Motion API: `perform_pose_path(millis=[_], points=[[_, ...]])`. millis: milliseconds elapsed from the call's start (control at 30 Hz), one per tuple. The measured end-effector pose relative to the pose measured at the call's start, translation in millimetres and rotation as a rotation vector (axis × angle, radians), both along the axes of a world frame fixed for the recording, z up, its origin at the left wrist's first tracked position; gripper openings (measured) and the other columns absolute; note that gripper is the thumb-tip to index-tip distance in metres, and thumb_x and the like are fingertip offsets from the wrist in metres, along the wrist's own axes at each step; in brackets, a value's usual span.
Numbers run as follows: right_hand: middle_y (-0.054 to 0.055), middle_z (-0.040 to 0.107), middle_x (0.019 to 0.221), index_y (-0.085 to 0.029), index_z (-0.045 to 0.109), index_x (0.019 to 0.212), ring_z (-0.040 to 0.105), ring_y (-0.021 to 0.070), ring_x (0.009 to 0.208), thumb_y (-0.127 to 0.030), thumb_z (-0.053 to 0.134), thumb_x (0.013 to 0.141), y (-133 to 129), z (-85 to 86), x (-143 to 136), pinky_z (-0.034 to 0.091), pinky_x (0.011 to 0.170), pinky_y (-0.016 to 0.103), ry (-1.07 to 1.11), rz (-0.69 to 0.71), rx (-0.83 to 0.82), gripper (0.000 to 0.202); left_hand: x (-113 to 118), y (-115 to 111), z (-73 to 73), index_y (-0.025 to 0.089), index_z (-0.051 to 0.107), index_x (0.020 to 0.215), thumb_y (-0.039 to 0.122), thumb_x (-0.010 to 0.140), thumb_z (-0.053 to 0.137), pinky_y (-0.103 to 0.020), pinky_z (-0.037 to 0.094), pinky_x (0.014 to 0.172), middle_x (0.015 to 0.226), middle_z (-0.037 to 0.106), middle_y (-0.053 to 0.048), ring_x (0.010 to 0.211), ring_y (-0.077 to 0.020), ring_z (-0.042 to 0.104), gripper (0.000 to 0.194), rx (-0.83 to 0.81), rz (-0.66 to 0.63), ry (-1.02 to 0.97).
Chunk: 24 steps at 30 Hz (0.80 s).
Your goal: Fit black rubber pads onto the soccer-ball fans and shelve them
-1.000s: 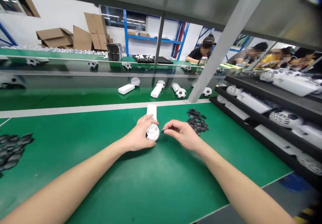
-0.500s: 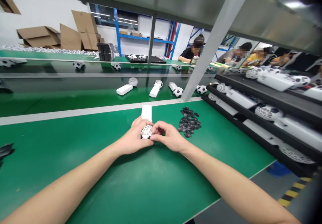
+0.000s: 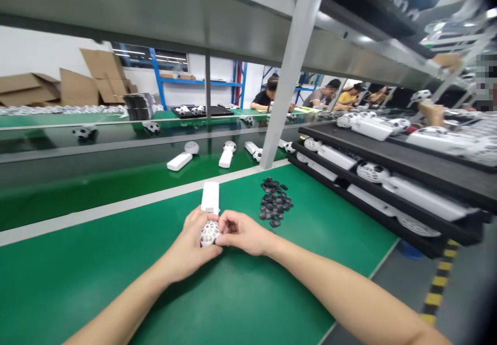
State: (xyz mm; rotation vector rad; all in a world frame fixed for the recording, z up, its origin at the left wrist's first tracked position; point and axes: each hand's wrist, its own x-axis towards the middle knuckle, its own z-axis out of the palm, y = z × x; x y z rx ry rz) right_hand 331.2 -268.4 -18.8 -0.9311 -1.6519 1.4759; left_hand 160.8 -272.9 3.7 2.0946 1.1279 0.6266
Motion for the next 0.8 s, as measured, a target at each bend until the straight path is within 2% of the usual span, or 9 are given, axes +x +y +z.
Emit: perform_pose_path(millis=[67,167,267,333,400,533,700,800], points=[[-0.004,0.047,0.068,-0.018,0.046,0.075,0.043,0.0083,0.061,-0.029,0.067,0.067,-0.2,2.2,0.7,0.037,0.059,0.022,-0.017,-0.014,0.062,0.026,0.5,0.3,1.4,0.024,0.05,0.1,0.019,0.064,0.057,-0.041,0.028,0.1,0.112,0.045,-0.004,0.118,-0.0256,0.033,0.037,-0.012,0.003,-0.015],[-0.001,0.048,0.076,-0.018,0.051,0.076,0.046,0.0106,0.068,-0.03,0.061,0.073,-3.7,6.1,0.0,0.039,0.065,0.024,-0.114,-0.033,0.244,0.016,-1.3,3.6,-2.5,0.023,0.05,0.104,0.02,0.064,0.061,-0.04,0.028,0.1,0.111,0.044,-0.005,0.116,-0.0238,0.035,0.042,-0.026,0.017,-0.079],[0.001,0.049,0.076,-0.018,0.052,0.07,0.048,0.0134,0.07,-0.033,0.057,0.077,-10.7,5.6,-0.5,0.04,0.066,0.026,-0.26,-0.043,0.357,0.017,-4.6,5.6,-9.7,0.022,0.048,0.114,0.031,0.057,0.072,-0.04,0.026,0.102,0.121,0.039,-0.007,0.12,-0.0249,0.032,0.062,-0.032,-0.021,-0.131],[0.002,0.051,0.077,-0.021,0.053,0.076,0.05,0.0159,0.074,-0.036,0.05,0.081,-10.6,0.7,1.8,0.042,0.069,0.028,-0.35,-0.08,0.361,0.016,-6.8,8.4,-14.4,0.022,0.048,0.117,0.037,0.052,0.076,-0.04,0.026,0.102,0.123,0.038,-0.009,0.121,-0.0263,0.03,0.072,-0.02,-0.071,-0.137],[0.002,0.053,0.077,-0.022,0.054,0.079,0.052,0.0174,0.073,-0.04,0.053,0.077,-4.4,-6.2,5.0,0.043,0.067,0.028,-0.362,-0.082,0.351,0.017,-8.2,13.2,-18.3,0.022,0.048,0.119,0.036,0.053,0.076,-0.039,0.027,0.102,0.119,0.04,-0.009,0.121,-0.0264,0.03,0.073,0.015,-0.099,-0.13],[0.002,0.053,0.074,-0.023,0.047,0.08,0.053,0.0172,0.067,-0.049,0.053,0.074,8.8,-13.6,7.9,0.047,0.062,0.027,-0.276,-0.013,0.117,0.027,-4.8,18.9,-21.8,0.025,0.049,0.116,0.033,0.051,0.076,-0.041,0.03,0.099,0.112,0.042,-0.006,0.117,-0.0263,0.032,0.071,0.005,-0.026,-0.105],[-0.002,0.047,0.07,-0.022,0.039,0.075,0.049,0.0137,0.065,-0.045,0.054,0.075,6.2,-4.2,2.1,0.044,0.059,0.024,-0.26,0.045,0.077,0.027,1.4,12.4,-13.0,0.024,0.052,0.111,0.028,0.048,0.076,-0.04,0.032,0.097,0.108,0.045,-0.005,0.112,-0.0259,0.036,0.068,-0.062,0.042,-0.089],[-0.002,0.049,0.073,-0.021,0.039,0.074,0.05,0.0126,0.067,-0.041,0.055,0.075,2.1,9.2,3.4,0.044,0.061,0.024,-0.233,0.082,0.101,0.026,-2.7,8.4,-1.7,0.021,0.049,0.118,0.03,0.05,0.076,-0.04,0.029,0.1,0.115,0.047,-0.007,0.116,-0.0263,0.036,0.073,-0.039,-0.043,-0.061]])
